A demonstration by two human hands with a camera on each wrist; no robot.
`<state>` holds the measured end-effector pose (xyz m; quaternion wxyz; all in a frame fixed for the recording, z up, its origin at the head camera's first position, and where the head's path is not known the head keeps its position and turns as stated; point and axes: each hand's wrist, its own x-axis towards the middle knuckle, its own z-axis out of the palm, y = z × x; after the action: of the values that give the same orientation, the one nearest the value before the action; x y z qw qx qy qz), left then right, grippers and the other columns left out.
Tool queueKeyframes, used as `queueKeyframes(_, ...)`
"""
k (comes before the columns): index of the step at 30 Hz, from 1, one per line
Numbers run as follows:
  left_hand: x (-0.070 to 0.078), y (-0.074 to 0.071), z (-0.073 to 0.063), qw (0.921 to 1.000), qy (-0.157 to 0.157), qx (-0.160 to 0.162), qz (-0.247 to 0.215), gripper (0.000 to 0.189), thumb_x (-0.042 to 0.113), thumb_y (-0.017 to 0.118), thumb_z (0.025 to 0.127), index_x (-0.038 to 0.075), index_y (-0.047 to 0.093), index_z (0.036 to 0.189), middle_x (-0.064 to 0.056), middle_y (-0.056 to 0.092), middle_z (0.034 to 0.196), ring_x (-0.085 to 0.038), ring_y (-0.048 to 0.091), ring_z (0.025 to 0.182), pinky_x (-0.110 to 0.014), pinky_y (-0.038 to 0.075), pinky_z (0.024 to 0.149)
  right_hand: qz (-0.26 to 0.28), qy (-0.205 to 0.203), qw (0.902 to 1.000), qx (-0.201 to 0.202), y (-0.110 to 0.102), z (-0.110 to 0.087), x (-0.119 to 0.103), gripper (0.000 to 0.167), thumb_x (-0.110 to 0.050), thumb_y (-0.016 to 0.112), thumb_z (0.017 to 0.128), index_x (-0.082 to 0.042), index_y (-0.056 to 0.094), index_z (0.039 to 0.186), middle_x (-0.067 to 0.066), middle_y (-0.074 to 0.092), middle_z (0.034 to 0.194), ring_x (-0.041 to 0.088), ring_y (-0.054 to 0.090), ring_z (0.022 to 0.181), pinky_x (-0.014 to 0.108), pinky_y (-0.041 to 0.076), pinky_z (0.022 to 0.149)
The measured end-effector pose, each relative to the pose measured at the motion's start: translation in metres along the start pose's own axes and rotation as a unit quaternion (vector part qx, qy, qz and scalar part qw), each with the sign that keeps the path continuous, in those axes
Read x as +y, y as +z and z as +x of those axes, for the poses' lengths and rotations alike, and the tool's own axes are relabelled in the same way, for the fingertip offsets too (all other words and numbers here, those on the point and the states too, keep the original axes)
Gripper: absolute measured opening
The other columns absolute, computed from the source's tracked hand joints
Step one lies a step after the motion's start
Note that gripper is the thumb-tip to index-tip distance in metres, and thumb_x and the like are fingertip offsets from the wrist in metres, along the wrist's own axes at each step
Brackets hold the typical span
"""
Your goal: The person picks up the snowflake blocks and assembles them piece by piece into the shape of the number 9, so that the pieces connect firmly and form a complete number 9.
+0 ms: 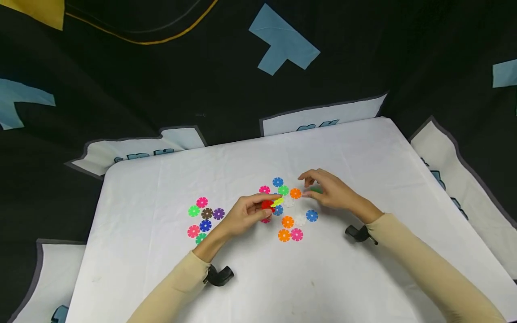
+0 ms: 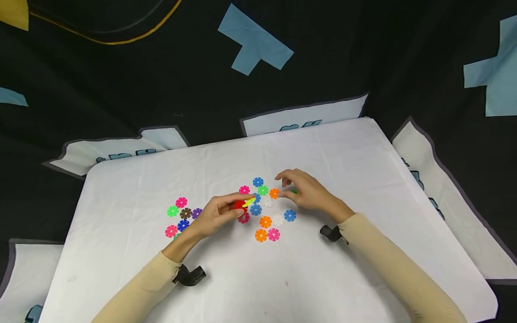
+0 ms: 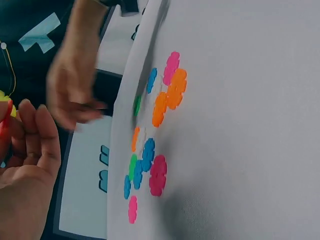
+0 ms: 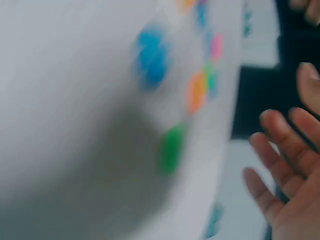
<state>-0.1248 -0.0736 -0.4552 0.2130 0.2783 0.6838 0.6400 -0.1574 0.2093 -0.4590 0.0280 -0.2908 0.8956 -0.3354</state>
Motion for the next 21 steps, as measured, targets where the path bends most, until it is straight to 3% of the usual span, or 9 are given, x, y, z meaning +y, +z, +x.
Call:
queueKeyframes(2, -0.001, -0.002, 0.000, 1.0000, 0.003, -0.001, -0.002, 0.036, 0.000, 0.054, 0.097, -0.004, 0.056, 0.132, -0.026, 0.064, 0.099, -0.034, 0.064, 0.082, -0.036, 0.058, 0.080, -0.041, 0.033, 0.9984, -0.022, 0.005, 0.003, 0.016, 0.047, -0.021, 0.078, 0.084, -0.006, 0.060, 0.126, 0.005, 0.065, 0.099, 0.023, 0.058, 0.093, 0.041, 0.049, 0.085)
queueKeyframes(4, -0.002, -0.003, 0.000, 0.9999, 0.002, -0.004, -0.010, 0.035, 0.000, 0.052, 0.098, -0.004, 0.056, 0.132, -0.028, 0.063, 0.093, -0.035, 0.065, 0.081, -0.038, 0.058, 0.079, -0.080, 0.041, 0.9948, -0.048, 0.012, 0.007, 0.024, 0.049, -0.027, 0.078, 0.084, -0.008, 0.063, 0.127, 0.004, 0.064, 0.100, 0.020, 0.055, 0.092, 0.036, 0.047, 0.081)
queueKeyframes(7, -0.002, -0.002, 0.001, 0.9996, 0.004, -0.006, -0.027, 0.034, -0.002, 0.052, 0.097, -0.005, 0.055, 0.131, -0.031, 0.062, 0.097, -0.034, 0.065, 0.082, -0.034, 0.058, 0.079, -0.125, 0.023, 0.9899, -0.063, 0.022, 0.012, 0.029, 0.047, -0.031, 0.078, 0.084, -0.010, 0.066, 0.124, 0.003, 0.060, 0.098, 0.018, 0.050, 0.087, 0.032, 0.043, 0.076)
queueKeyframes(10, 0.000, -0.002, 0.001, 0.9995, 0.012, -0.007, -0.027, 0.036, -0.005, 0.053, 0.096, -0.006, 0.055, 0.132, -0.026, 0.060, 0.108, -0.025, 0.065, 0.081, -0.033, 0.058, 0.079, -0.148, 0.012, 0.9872, -0.057, 0.031, 0.014, 0.029, 0.037, -0.028, 0.077, 0.085, -0.010, 0.069, 0.117, 0.002, 0.058, 0.097, 0.018, 0.048, 0.086, 0.032, 0.041, 0.075)
queueKeyframes(13, 0.005, -0.002, 0.001, 0.9999, 0.013, -0.004, -0.008, 0.037, -0.005, 0.055, 0.095, -0.004, 0.055, 0.132, -0.019, 0.058, 0.119, -0.020, 0.065, 0.080, -0.034, 0.059, 0.079, -0.148, 0.029, 0.9873, -0.051, 0.035, 0.015, 0.027, 0.031, -0.025, 0.078, 0.084, -0.009, 0.068, 0.109, 0.002, 0.059, 0.096, 0.018, 0.049, 0.088, 0.033, 0.042, 0.077)
queueKeyframes(16, 0.009, -0.004, 0.001, 0.9999, 0.003, 0.006, 0.014, 0.038, -0.004, 0.055, 0.095, 0.000, 0.056, 0.133, -0.016, 0.060, 0.123, -0.028, 0.065, 0.082, -0.033, 0.058, 0.080, -0.138, 0.048, 0.9881, -0.049, 0.034, 0.015, 0.026, 0.028, -0.024, 0.078, 0.084, -0.009, 0.065, 0.103, 0.001, 0.057, 0.091, 0.018, 0.049, 0.086, 0.034, 0.041, 0.078)
queueKeyframes(18, 0.009, -0.004, 0.001, 0.9996, -0.005, 0.012, 0.025, 0.038, -0.002, 0.055, 0.096, 0.003, 0.056, 0.134, -0.015, 0.062, 0.122, -0.030, 0.063, 0.080, -0.027, 0.057, 0.075, -0.122, 0.049, 0.9906, -0.038, 0.032, 0.013, 0.023, 0.024, -0.023, 0.078, 0.084, -0.010, 0.062, 0.098, 0.000, 0.056, 0.083, 0.017, 0.048, 0.079, 0.034, 0.041, 0.076)
queueKeyframes(21, 0.008, -0.005, 0.000, 0.9992, -0.011, 0.016, 0.036, 0.039, 0.000, 0.054, 0.097, 0.005, 0.054, 0.136, -0.015, 0.064, 0.118, -0.025, 0.061, 0.074, -0.018, 0.050, 0.066, -0.077, 0.038, 0.9960, -0.023, 0.026, 0.010, 0.011, 0.019, -0.020, 0.075, 0.087, -0.013, 0.059, 0.092, -0.004, 0.059, 0.077, 0.013, 0.050, 0.070, 0.030, 0.043, 0.071)
